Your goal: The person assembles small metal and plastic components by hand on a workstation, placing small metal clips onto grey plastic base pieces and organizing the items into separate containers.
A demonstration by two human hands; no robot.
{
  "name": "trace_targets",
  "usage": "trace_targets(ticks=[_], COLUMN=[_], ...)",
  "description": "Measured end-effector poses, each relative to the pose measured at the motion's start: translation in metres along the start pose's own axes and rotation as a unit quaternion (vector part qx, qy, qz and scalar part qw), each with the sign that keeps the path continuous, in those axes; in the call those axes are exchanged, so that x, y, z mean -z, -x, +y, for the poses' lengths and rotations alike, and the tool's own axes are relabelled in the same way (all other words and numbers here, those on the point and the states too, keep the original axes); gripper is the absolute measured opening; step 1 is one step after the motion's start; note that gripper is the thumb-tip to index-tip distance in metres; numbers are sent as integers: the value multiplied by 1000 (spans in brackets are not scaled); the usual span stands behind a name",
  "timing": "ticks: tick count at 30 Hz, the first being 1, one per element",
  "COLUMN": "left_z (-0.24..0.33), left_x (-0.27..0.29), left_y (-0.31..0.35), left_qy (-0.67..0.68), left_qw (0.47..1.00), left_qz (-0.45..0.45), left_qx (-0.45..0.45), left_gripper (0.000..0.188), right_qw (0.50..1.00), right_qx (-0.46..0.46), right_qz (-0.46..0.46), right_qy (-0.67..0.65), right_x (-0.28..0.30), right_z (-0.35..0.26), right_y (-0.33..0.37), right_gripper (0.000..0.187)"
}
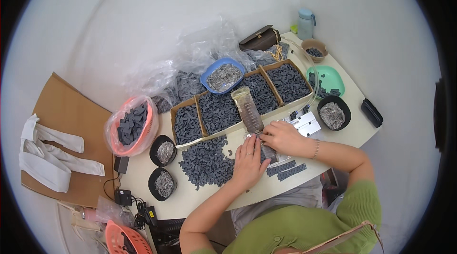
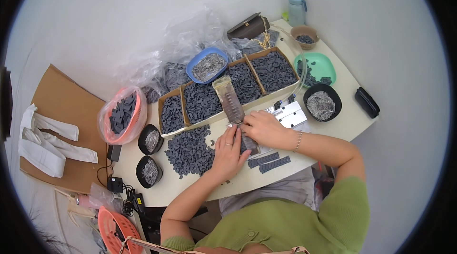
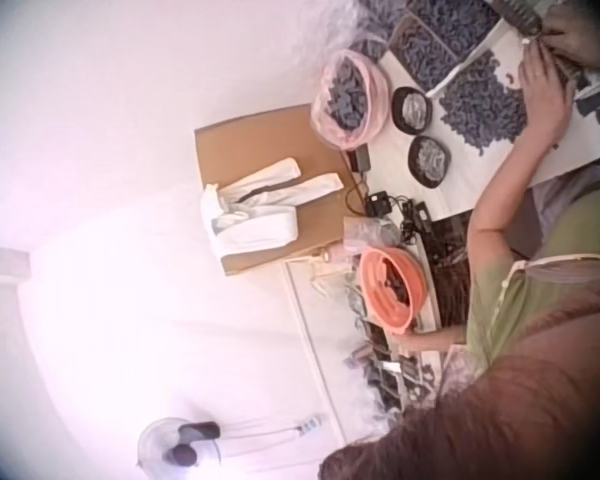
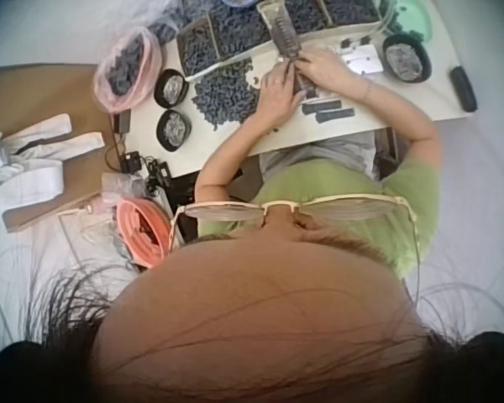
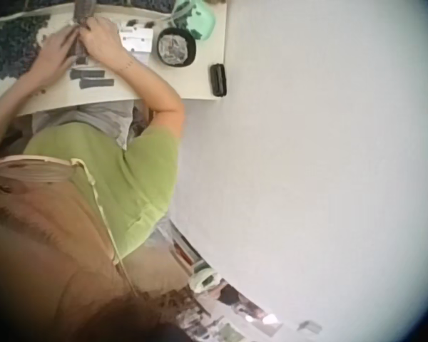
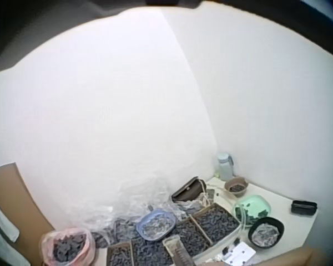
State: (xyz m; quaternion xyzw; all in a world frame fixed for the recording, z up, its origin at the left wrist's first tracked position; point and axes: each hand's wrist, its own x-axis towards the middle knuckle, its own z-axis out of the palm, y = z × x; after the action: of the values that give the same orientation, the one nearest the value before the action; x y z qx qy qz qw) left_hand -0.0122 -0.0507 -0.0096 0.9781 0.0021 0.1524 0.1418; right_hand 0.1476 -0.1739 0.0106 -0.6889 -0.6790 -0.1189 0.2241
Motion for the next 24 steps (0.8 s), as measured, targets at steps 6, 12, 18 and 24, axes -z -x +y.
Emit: trace_targets(ticks=[6, 12, 18, 24], left_z=[-1, -5, -6, -8], left_x=[7, 11, 12, 8], left_y=[-2, -3, -9, -13], left_qy=[6, 21, 6, 9], left_qw=[1000, 1000, 999, 1000], left_qz=[-6, 15, 17, 13], left_qx=[5, -8, -32, -13], left_gripper=[70, 66, 60, 60], right_qw=[999, 999, 999, 996], right_qx=[-28, -19, -41, -60], right_qz=[4, -6, -11, -29], right_qy=[15, 34, 26, 66], right_x=[20, 14, 21, 20], right_z=[-9, -19, -16, -46], right_y=[18, 24, 33, 38], right_gripper=[35, 38, 42, 56])
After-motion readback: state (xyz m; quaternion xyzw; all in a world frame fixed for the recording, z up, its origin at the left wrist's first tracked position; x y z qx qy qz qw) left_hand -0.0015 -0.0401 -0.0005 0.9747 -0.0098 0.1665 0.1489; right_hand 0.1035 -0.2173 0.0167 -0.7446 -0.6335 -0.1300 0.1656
